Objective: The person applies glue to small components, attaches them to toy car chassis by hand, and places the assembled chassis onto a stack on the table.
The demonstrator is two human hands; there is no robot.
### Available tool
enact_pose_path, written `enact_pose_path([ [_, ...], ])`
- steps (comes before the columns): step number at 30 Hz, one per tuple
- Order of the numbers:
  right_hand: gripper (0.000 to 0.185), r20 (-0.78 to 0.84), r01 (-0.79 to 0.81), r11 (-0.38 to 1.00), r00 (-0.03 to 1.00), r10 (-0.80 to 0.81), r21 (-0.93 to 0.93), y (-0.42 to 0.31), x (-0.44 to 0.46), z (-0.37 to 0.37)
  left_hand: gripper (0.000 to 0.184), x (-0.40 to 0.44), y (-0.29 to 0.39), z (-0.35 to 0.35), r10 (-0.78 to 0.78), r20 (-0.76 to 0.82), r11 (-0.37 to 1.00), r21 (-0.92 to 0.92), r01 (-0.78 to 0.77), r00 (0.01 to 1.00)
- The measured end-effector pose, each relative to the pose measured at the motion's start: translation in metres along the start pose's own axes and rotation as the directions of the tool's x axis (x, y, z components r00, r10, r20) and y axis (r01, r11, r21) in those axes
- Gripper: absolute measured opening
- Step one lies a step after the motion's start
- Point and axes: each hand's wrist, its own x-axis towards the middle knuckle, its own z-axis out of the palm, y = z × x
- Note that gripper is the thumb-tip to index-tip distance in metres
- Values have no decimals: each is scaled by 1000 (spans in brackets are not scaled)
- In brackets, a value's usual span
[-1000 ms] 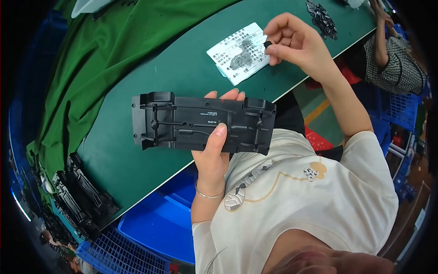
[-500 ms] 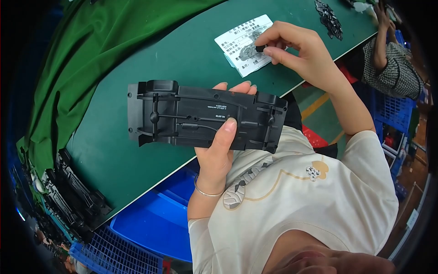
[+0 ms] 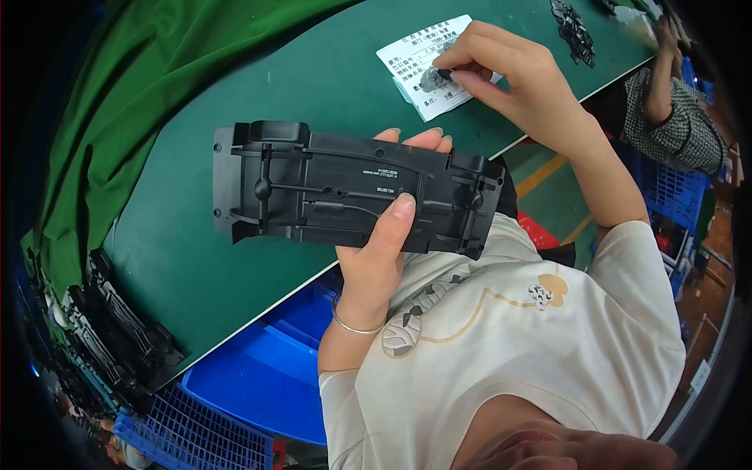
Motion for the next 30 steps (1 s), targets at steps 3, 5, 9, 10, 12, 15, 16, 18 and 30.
enact_pose_path([
  [3,16,26,44,997,999,-43,-63,1,-1,0,50,0,0,-2,1,7,1000,12,-1,1000],
  [5,16,30,42,996,999,-39,-78,2,-2,1,50,0,-1,-1,-1,3,1000,8,1,1000],
  [9,16,22,58,995,998,-57,-76,-5,4,-1,50,0,0,0,-3,-1,1000,1,3,1000],
  [10,16,22,42,997,999,-41,-66,-6,4,-1,50,0,0,0,-2,0,1000,1,2,1000],
  [12,16,24,11,999,1000,-10,-45,-6,3,-1,50,0,-1,0,1,4,1000,0,-1,1000],
  [15,16,-7,-11,999,1000,11,-52,-6,1,2,49,0,-1,-1,4,1,1000,-5,-4,1000],
  [16,16,-16,-3,998,1000,2,-69,-6,0,2,49,1,-1,0,8,-1,1000,-5,-8,1000],
  [18,15,-35,15,994,999,-18,-105,-6,-1,1,48,1,-2,0,18,-2,1000,-5,-18,1000],
  [30,14,149,-308,309,884,444,900,-19,-32,-1,47,-1,-8,5,103,-48,975,205,-91,994],
])
